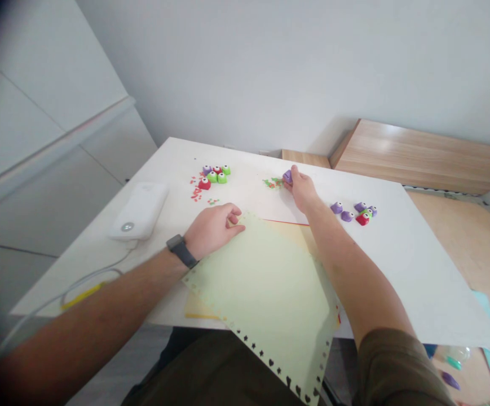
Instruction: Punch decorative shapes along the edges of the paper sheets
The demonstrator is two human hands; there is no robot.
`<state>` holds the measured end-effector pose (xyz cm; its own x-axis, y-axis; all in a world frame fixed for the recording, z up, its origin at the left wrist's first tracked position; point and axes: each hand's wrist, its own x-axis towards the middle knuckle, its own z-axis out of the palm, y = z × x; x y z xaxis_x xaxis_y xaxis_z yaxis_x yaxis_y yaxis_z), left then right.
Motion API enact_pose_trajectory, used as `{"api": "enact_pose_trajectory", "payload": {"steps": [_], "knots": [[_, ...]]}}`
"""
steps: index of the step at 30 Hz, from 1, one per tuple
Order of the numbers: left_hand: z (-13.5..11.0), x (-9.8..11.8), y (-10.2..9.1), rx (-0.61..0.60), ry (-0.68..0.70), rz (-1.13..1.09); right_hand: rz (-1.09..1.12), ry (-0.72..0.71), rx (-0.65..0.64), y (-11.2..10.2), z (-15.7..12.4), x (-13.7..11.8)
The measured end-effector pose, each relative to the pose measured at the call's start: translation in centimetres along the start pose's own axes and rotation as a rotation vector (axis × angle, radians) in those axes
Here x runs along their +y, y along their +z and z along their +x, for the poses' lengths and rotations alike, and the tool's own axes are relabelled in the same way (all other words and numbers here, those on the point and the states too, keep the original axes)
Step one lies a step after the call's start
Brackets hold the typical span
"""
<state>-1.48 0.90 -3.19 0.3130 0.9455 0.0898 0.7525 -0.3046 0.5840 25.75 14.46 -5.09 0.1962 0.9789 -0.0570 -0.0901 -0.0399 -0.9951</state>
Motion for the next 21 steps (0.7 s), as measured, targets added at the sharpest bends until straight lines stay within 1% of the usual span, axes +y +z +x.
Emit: {"api": "enact_pose_trajectory", "payload": {"steps": [2, 3, 6, 8, 9, 12, 17, 21], "knots": [[0.0, 0.0, 0.0, -0.001, 0.004, -0.001, -0.001, -0.016, -0.076, 0.1, -0.4, 0.1], [0.0, 0.1, 0.0, -0.001, 0.006, -0.001, 0.001, -0.028, -0.083, 0.2, -0.4, 0.1], [0.0, 0.1, 0.0, -0.001, 0.012, -0.003, 0.021, -0.049, 0.018, 0.2, -0.3, 0.1], [0.0, 0.0, 0.0, -0.003, 0.015, -0.004, 0.033, -0.028, 0.068, 0.1, -0.2, 0.1], [0.0, 0.0, 0.0, -0.005, 0.015, -0.004, 0.038, -0.016, 0.06, 0.1, -0.1, 0.1], [0.0, 0.0, 0.0, -0.006, 0.017, 0.002, 0.051, -0.007, -0.015, 0.2, -0.3, 0.1], [0.0, 0.1, 0.0, 0.002, 0.033, 0.02, 0.083, -0.017, -0.01, 1.0, -0.6, 0.2], [0.0, 0.2, -0.1, -0.003, 0.053, 0.025, 0.078, -0.002, -0.073, 1.3, -0.9, -0.1]]}}
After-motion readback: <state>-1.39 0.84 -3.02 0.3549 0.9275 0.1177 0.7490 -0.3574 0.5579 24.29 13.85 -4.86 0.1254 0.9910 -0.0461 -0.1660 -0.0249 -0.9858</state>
